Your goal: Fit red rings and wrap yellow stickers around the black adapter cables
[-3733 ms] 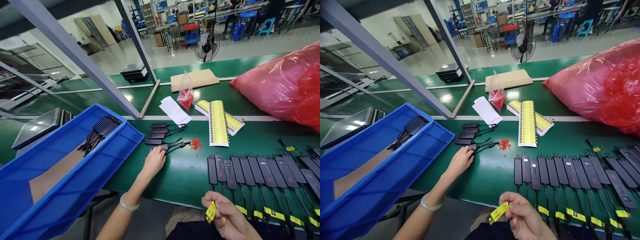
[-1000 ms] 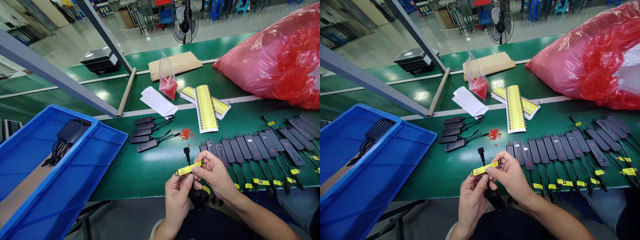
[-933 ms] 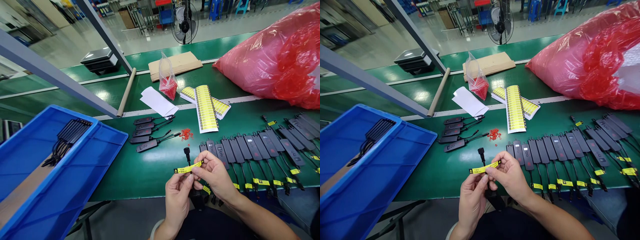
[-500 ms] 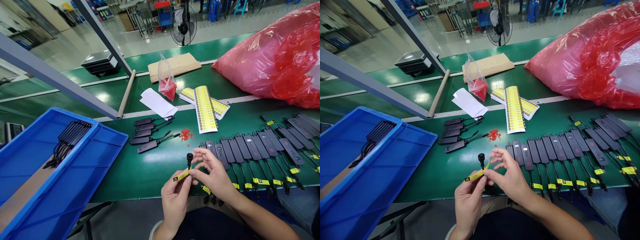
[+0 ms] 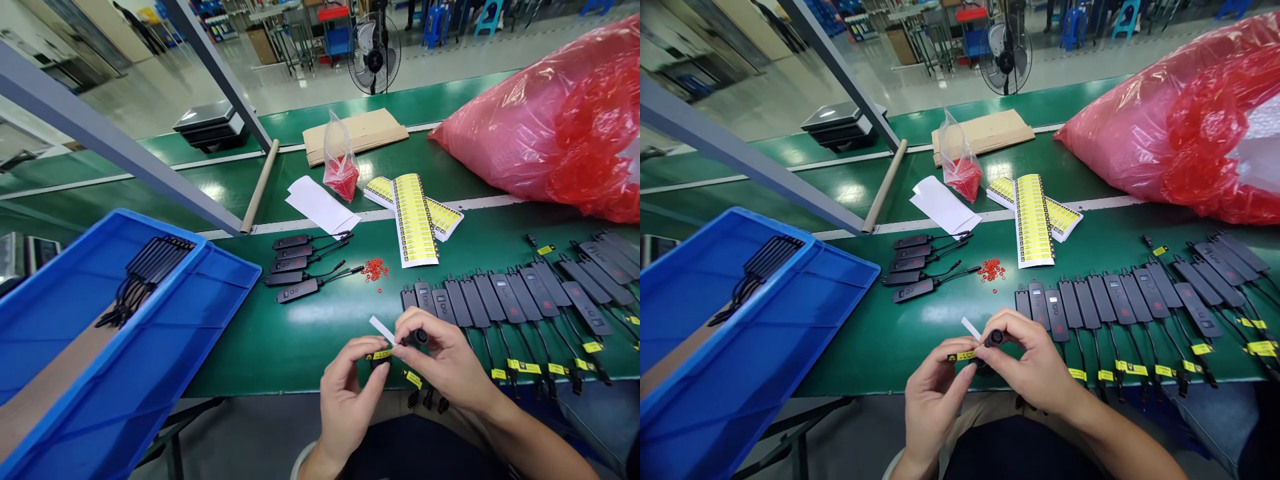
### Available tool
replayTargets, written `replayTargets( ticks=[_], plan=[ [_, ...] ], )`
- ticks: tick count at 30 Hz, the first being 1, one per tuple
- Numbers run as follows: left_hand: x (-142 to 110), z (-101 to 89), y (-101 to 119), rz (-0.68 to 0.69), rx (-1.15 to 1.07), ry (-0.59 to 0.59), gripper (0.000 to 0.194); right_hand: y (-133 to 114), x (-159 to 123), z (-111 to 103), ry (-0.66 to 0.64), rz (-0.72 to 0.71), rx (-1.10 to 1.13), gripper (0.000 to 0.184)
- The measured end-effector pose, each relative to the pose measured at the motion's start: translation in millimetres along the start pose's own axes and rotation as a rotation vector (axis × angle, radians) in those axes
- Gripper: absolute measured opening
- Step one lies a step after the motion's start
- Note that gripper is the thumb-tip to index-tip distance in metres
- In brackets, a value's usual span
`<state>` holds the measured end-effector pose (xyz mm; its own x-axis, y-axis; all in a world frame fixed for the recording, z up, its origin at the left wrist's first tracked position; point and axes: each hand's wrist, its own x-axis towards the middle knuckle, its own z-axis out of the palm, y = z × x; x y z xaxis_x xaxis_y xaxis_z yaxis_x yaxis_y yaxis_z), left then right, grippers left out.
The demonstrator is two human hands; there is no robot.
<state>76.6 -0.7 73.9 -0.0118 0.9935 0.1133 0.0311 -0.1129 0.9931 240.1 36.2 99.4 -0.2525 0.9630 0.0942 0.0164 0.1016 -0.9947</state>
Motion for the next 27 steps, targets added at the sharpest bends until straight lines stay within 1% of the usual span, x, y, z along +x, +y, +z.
replayTargets(
  ticks=[3,7,15,22,27],
  plan=[
    [6,-10.9,1,0.068,-0.088,0.007,0.014,0,-1,-2,0.028,-0.027,-0.005,0.008],
    [11,-20.4,4,0.085,-0.033,-0.027,0.011,-1,-2,-1,0.025,-0.029,0.02,0.009],
    [22,-22.3,19,0.146,0.107,-0.071,0.009,-4,-5,-1,0.028,0.038,0.07,0.009],
    [33,-26.9,28,0.191,0.247,-0.133,0.01,-2,-7,3,0.069,0.043,0.048,0.011],
    [38,-27.8,30,0.186,0.273,-0.167,0.01,2,-9,5,0.09,0.045,0.036,0.01]
  ],
)
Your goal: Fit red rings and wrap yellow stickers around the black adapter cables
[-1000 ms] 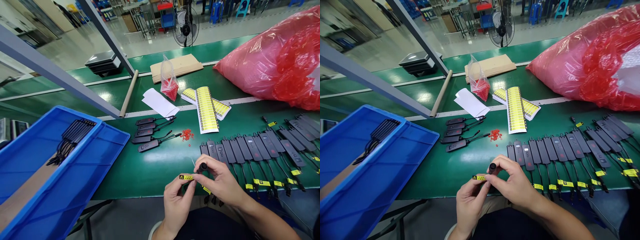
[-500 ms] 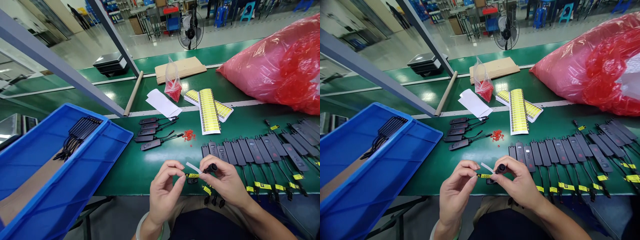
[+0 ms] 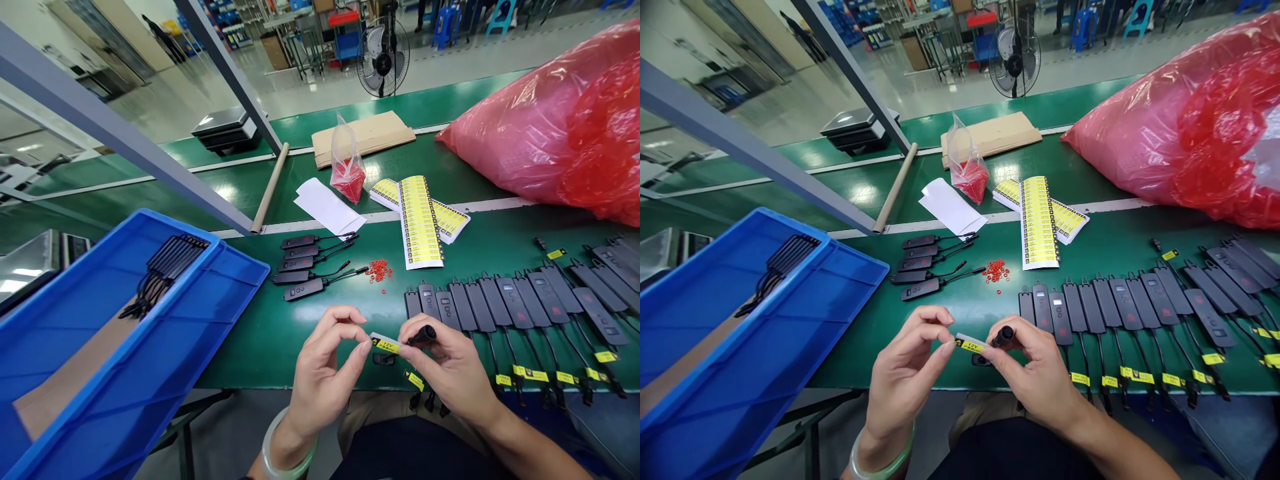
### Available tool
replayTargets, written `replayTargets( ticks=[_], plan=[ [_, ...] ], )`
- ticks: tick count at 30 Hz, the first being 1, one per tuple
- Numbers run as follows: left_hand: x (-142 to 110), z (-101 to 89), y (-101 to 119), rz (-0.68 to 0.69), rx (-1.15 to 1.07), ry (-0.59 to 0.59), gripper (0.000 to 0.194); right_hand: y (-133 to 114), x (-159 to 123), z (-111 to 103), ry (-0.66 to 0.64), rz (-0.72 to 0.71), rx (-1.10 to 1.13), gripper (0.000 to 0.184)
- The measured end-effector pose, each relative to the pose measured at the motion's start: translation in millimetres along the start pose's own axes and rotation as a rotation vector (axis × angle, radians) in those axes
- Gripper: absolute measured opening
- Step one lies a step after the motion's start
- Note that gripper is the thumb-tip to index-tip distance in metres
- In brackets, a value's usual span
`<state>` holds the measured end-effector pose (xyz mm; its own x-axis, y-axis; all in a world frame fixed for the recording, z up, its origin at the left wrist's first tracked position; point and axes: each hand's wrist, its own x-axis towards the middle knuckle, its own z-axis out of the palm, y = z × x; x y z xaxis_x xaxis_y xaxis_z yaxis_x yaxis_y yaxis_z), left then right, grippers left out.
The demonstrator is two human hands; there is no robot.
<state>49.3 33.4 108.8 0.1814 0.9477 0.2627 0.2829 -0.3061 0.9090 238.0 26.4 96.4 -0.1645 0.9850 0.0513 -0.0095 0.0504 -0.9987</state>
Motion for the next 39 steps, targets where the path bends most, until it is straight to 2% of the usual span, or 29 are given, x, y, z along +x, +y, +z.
replayTargets(
  ticks=[18,39],
  plan=[
    [5.8,-1.3,-0.1,-0.042,-0.149,-0.08,0.012,-3.4,-1.4,0.3,0.018,-0.019,-0.063,0.008],
    [8.1,0.2,-1.7,-0.037,-0.171,-0.082,0.013,-2.9,-3.1,1.4,0.014,-0.053,-0.073,0.008]
  ],
)
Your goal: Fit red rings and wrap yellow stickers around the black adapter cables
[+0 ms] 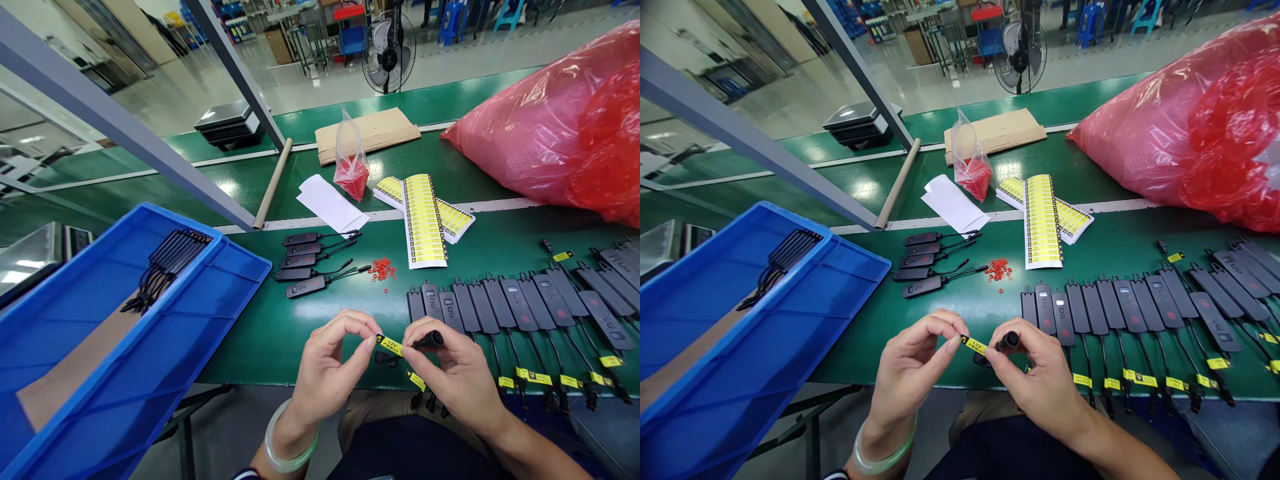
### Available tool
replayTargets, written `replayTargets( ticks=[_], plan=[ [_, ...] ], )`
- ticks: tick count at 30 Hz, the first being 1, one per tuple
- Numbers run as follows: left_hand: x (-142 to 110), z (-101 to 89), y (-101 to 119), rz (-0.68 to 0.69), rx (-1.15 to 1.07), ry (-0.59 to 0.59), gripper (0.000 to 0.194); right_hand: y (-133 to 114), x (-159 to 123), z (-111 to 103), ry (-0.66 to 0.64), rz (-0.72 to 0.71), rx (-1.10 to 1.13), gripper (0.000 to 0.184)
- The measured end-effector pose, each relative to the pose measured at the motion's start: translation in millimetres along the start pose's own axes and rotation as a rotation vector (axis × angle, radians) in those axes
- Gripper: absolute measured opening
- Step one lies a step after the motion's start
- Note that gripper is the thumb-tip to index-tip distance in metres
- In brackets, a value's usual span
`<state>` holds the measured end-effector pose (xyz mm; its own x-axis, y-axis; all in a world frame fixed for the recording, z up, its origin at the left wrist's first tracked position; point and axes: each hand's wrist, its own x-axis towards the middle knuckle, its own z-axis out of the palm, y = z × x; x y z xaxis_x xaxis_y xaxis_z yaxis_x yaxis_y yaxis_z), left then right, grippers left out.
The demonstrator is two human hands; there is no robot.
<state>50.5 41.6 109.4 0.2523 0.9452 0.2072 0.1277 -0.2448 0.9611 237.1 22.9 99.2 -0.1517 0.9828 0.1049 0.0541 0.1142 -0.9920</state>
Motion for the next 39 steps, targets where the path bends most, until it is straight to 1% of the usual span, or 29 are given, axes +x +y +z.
replayTargets(
  ticks=[10,15,18,20,21,22,24,25,26,27,28,30,32,33,34,36,37,39],
  plan=[
    [-1,1.8,-1,-0.013,-0.008,0.023,0.012,3,-1,1,0.025,-0.025,-0.047,0.009],
    [-2,4.3,-3,-0.052,-0.082,0.037,0.012,4,-4,2,0.06,-0.058,-0.114,0.009],
    [-1,5.3,-6,-0.083,-0.178,0.114,0.009,4,-5,4,0.107,-0.061,-0.107,0.012],
    [1,6.3,-7,-0.09,-0.212,0.143,0.021,3,-6,5,0.132,-0.063,-0.1,0.016],
    [1,7.2,-8,-0.086,-0.211,0.118,0.029,2,-7,5,0.134,-0.068,-0.104,0.018],
    [2,8.3,-8,-0.077,-0.199,0.069,0.03,2,-8,5,0.13,-0.075,-0.114,0.018],
    [2,10.9,-8,-0.042,-0.158,-0.031,0.015,2,-11,5,0.111,-0.082,-0.138,0.017],
    [3,11.8,-8,-0.021,-0.137,-0.055,0.006,2,-12,5,0.099,-0.082,-0.148,0.017],
    [3,11.8,-8,-0.003,-0.119,-0.057,0.006,2,-12,4,0.084,-0.081,-0.154,0.016],
    [4,10.6,-8,0.009,-0.108,-0.03,0.011,3,-10,3,0.073,-0.084,-0.157,0.015],
    [5,7.8,-8,0.016,-0.107,0.028,0.014,2,-6,2,0.063,-0.091,-0.162,0.014],
    [6,-2.3,-11,0.027,-0.127,0.222,0.015,-1,10,-3,0.035,-0.122,-0.184,0.011],
    [5,-16.8,-14,0.056,-0.147,0.434,0.016,-9,33,-9,-0.029,-0.199,-0.248,0.007],
    [4,-24.2,-16,0.073,-0.148,0.499,0.015,-15,45,-12,-0.092,-0.264,-0.3,0.006],
    [3,-30.9,-17,0.086,-0.144,0.528,0.014,-21,56,-15,-0.178,-0.346,-0.362,0.007],
    [-2,-40.5,-21,0.087,-0.131,0.524,0.014,-31,70,-19,-0.432,-0.519,-0.522,0.015],
    [-4,-43.0,-24,0.075,-0.124,0.513,0.014,-33,72,-19,-0.577,-0.583,-0.613,0.018],
    [-8,-44.0,-29,0.036,-0.101,0.494,0.015,-29,66,-15,-0.835,-0.637,-0.767,0.02]
  ],
)
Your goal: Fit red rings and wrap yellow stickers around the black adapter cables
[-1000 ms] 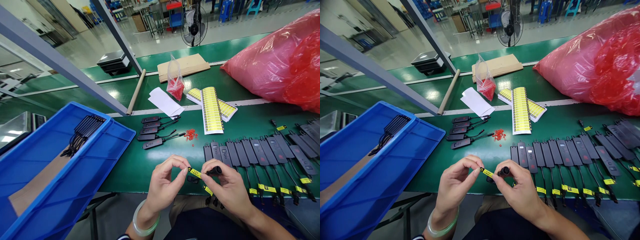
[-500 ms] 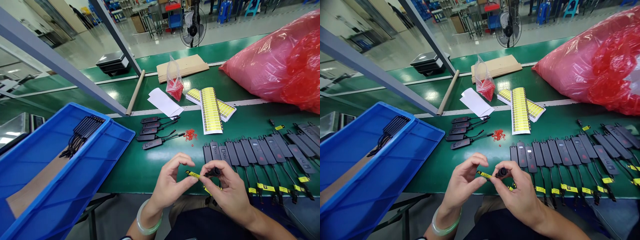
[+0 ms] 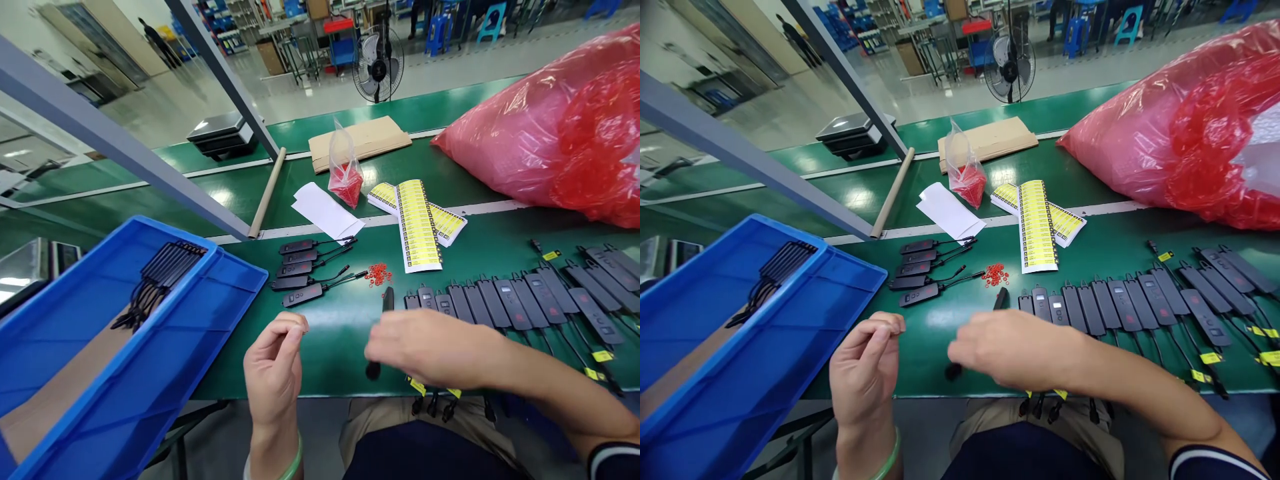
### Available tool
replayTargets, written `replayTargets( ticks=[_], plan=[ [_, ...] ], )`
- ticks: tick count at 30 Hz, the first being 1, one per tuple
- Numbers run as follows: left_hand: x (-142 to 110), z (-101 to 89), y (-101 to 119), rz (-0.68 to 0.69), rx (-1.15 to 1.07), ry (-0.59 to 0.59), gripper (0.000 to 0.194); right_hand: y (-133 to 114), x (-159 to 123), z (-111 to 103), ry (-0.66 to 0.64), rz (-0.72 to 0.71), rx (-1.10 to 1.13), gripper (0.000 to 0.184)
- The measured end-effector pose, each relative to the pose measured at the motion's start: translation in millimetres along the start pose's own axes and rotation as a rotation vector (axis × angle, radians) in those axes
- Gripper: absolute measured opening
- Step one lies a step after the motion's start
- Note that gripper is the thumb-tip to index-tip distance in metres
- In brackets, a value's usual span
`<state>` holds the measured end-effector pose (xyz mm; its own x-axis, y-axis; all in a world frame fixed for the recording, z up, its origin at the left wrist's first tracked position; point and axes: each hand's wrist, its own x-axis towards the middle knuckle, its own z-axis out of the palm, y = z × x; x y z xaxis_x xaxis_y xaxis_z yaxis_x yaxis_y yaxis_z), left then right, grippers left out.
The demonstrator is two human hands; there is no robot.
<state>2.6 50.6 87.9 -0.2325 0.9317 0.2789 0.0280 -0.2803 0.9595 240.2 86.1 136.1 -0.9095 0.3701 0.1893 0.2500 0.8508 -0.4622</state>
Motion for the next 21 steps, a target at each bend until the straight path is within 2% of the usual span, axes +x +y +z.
replayTargets(
  ticks=[1,3,6,8,9,10,11,14,17,21],
  plan=[
    [-1,0.2,-3,-0.018,0.026,-0.013,0.016,-3,-2,9,-0.097,-0.018,-0.029,0.02],
    [-1,4.0,-10,-0.047,0.103,-0.067,0.017,-9,-8,32,-0.209,-0.023,-0.035,0.022],
    [5,17.2,-21,-0.033,0.262,-0.23,0.015,-4,-17,54,-0.254,0.022,0.057,0.022],
    [12,31.4,-30,0.027,0.376,-0.353,0.009,15,-23,52,-0.145,0.211,0.166,0.016],
    [15,40.2,-36,0.071,0.428,-0.41,0.004,29,-27,47,-0.055,0.352,0.201,0.012],
    [19,50.2,-42,0.123,0.472,-0.466,0.004,45,-32,40,0.075,0.573,0.201,0.007],
    [23,61.2,-49,0.176,0.51,-0.523,0.01,63,-38,33,0.183,0.742,0.141,0.006],
    [37,98.6,-72,0.311,0.595,-0.7,0.031,115,-60,16,0.367,1.044,-0.036,0.021],
    [53,136.9,-96,0.348,0.675,-0.844,0.052,148,-79,16,0.397,1.199,-0.091,0.029],
    [72,175.7,-122,0.338,0.706,-0.919,0.073,158,-87,32,0.372,1.234,-0.066,0.034]
  ],
)
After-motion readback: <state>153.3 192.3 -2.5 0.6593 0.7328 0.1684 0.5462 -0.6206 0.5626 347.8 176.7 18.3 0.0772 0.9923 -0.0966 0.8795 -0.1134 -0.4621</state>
